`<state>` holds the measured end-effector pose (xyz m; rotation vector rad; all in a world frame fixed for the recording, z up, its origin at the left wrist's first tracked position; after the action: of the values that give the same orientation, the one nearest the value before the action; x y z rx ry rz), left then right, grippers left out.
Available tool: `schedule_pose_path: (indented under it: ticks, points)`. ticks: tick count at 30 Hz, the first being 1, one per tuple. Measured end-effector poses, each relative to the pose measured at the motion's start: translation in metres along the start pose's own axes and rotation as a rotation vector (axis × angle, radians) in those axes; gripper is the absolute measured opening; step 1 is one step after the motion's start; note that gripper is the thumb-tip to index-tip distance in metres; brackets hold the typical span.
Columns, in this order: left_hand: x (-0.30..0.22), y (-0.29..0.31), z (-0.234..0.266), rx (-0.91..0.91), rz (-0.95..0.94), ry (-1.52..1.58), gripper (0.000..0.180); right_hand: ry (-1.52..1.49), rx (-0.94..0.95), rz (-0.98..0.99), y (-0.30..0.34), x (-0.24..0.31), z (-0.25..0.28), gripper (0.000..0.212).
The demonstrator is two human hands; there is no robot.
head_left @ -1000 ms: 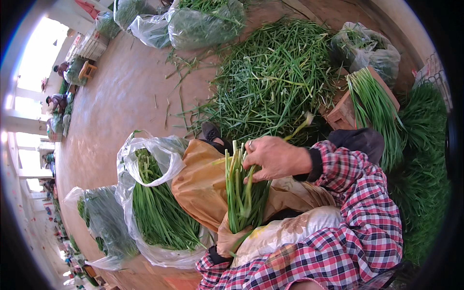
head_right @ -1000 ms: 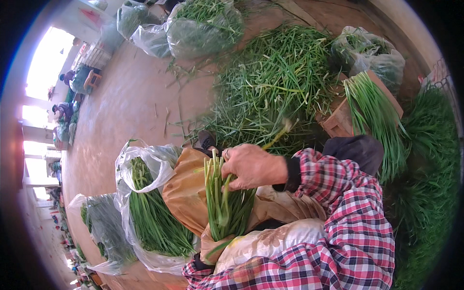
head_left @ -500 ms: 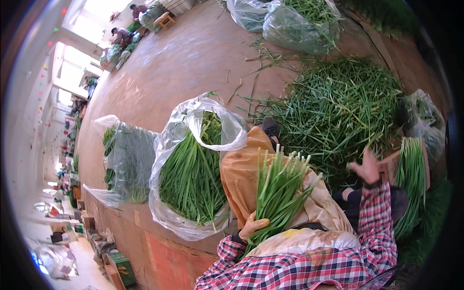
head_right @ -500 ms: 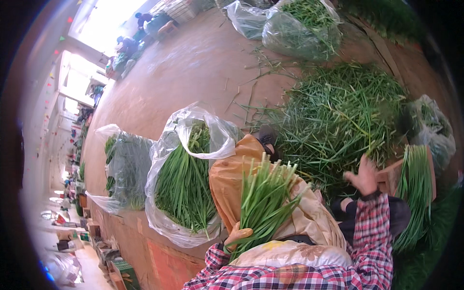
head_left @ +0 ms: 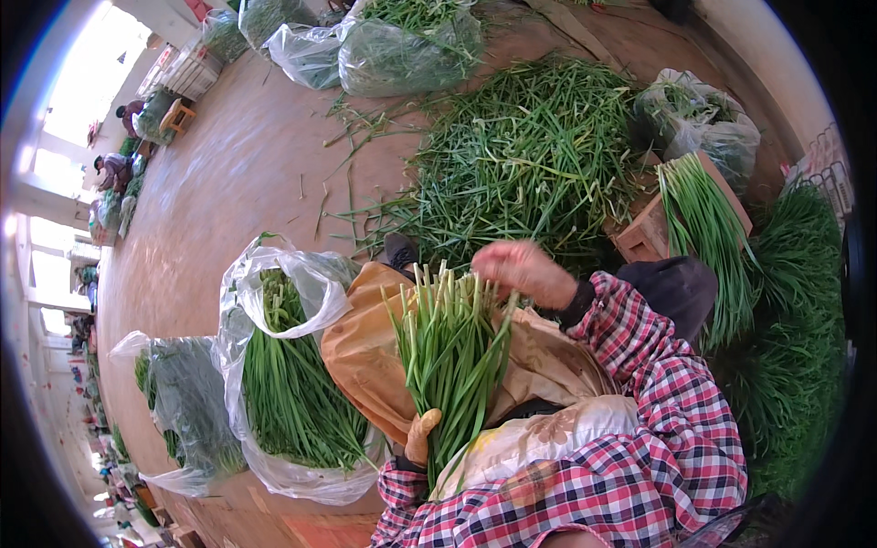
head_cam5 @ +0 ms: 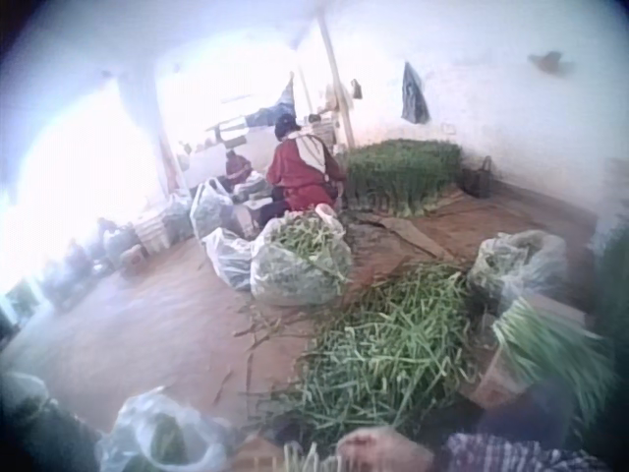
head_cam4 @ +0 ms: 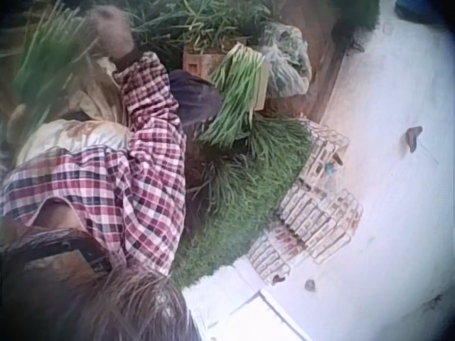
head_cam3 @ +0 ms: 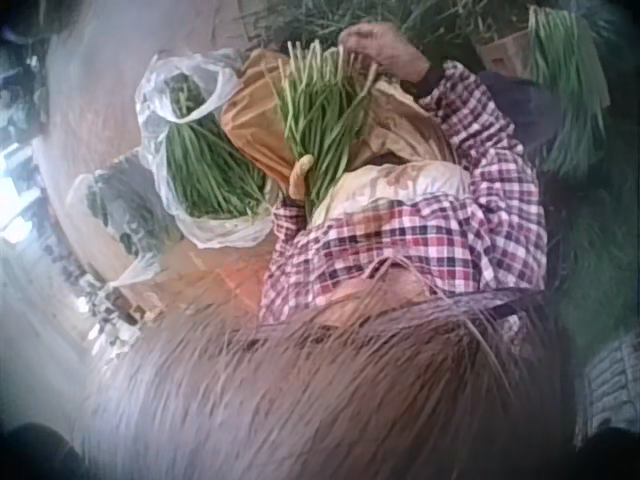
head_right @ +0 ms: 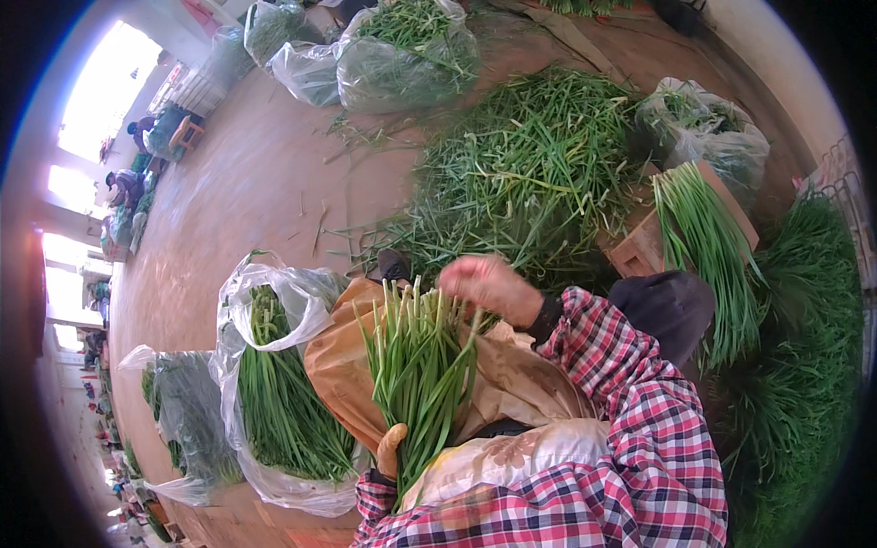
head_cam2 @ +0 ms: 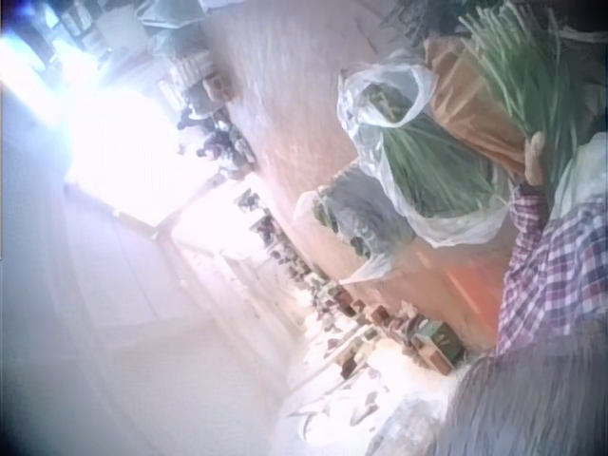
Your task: The person cleans and trims bunches of green onions by hand and with a small blade, then places the finished bundles into a large plastic bag.
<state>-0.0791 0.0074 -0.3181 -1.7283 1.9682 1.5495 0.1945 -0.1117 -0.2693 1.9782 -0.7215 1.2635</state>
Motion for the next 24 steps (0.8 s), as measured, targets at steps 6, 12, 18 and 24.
schedule_pose_path:
  ticks: [6, 12, 18, 24]
  points:
    - [0.021, -0.008, 0.037, 0.087, -0.031, -0.114, 0.051, 1.05, -0.001, 0.835, 0.06, 0.104, -0.05, 0.03]
    - [-0.021, 0.02, 0.018, 0.09, -0.234, -0.191, 0.047, 1.149, 0.019, 0.647, 0.06, 0.055, -0.059, 0.031]
    - [-0.009, 0.017, 0.022, 0.05, -0.246, -0.199, 0.045, 1.055, 0.141, 0.738, 0.057, 0.021, -0.053, 0.026]
    - [0.003, 0.015, 0.022, 0.05, -0.202, -0.223, 0.041, 1.006, -0.148, 0.799, 0.066, 0.022, -0.034, 0.02]
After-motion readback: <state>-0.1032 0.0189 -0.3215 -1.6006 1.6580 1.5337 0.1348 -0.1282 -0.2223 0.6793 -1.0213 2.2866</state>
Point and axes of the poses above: each hand's wrist, its own y-axis away from the middle knuckle, its own z-axis out of the back of the hand, x = y × z, the point moved 8 cm from there along -y, towards the middle knuckle, and after that the axes turned 8 degrees about -x, right-handed, at the moved point
